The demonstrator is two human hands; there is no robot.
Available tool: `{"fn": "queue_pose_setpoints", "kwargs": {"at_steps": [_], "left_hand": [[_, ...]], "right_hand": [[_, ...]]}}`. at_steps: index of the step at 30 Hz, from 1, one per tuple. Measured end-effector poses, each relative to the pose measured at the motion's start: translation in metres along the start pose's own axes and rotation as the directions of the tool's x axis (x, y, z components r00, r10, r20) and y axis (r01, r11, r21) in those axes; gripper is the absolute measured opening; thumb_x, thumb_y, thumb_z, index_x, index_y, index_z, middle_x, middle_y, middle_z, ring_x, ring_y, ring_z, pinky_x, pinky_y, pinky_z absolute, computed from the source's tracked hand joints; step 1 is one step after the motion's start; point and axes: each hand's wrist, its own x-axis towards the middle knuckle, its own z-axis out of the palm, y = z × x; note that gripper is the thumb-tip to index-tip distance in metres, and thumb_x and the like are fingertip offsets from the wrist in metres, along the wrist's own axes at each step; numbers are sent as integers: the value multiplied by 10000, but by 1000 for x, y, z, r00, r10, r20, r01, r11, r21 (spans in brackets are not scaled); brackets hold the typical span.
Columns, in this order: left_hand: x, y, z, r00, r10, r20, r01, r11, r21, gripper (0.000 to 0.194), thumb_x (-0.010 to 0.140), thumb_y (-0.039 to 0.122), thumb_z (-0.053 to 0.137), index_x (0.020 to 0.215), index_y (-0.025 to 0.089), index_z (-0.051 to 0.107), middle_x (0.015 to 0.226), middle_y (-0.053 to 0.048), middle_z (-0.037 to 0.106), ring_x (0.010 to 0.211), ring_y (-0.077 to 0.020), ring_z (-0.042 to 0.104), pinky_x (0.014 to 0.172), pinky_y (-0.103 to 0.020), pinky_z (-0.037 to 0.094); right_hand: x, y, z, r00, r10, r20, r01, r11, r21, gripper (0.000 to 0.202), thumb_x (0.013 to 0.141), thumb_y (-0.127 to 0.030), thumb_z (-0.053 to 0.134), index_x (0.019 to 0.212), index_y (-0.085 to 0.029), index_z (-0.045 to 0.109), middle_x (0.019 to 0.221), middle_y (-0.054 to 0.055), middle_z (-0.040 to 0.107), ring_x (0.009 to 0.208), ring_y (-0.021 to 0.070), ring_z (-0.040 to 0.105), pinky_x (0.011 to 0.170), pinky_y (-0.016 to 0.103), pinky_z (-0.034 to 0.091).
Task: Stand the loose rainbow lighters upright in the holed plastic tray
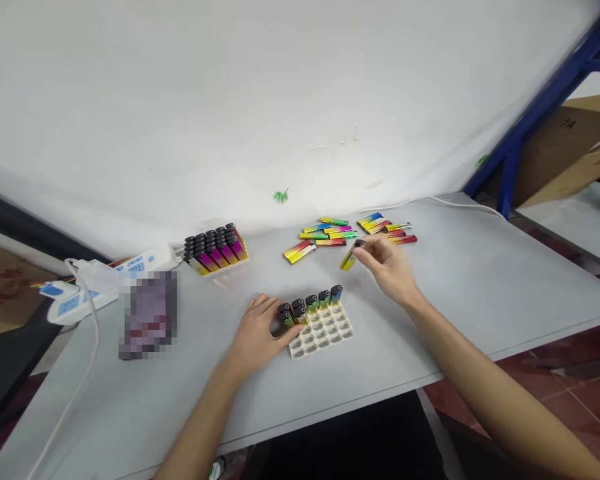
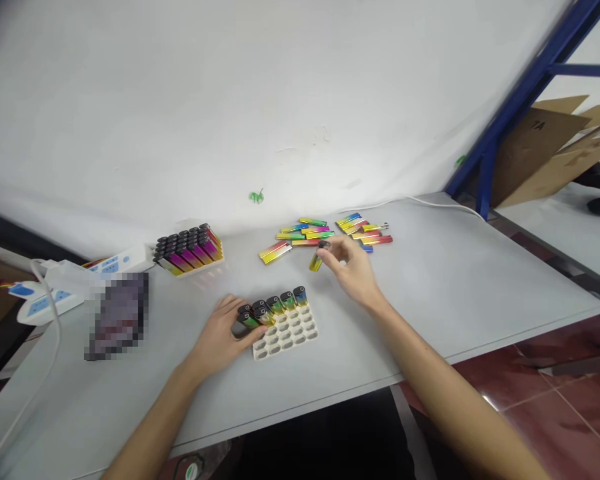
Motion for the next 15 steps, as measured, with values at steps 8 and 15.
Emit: {"fn": "queue_pose_setpoints", "kwargs": {"at_steps": [8,15], "left_hand": [[1,-1,0,1000,11,11,-11,1000,-8,311,858,480,642,948,184,609,859,-41,608,884,-234,517,829,-409,438],[0,0,0,999,-1,32,2,1000,-22,284,846,465,655,908,192,607,845,-41,605,889,-241,512,826,-414,434]], "right_hand": [[-53,-70,0,911,-389,135,412,877,-247,221,878,-301,699,1068,-234,610,875,10,697,635,114,632,592,252,521],[-70,-54,28,830,-384,404,542,725,-425,159,962,-313,579,1075,-208,613,882,10,727,650,108,651,537,232,464]]}}
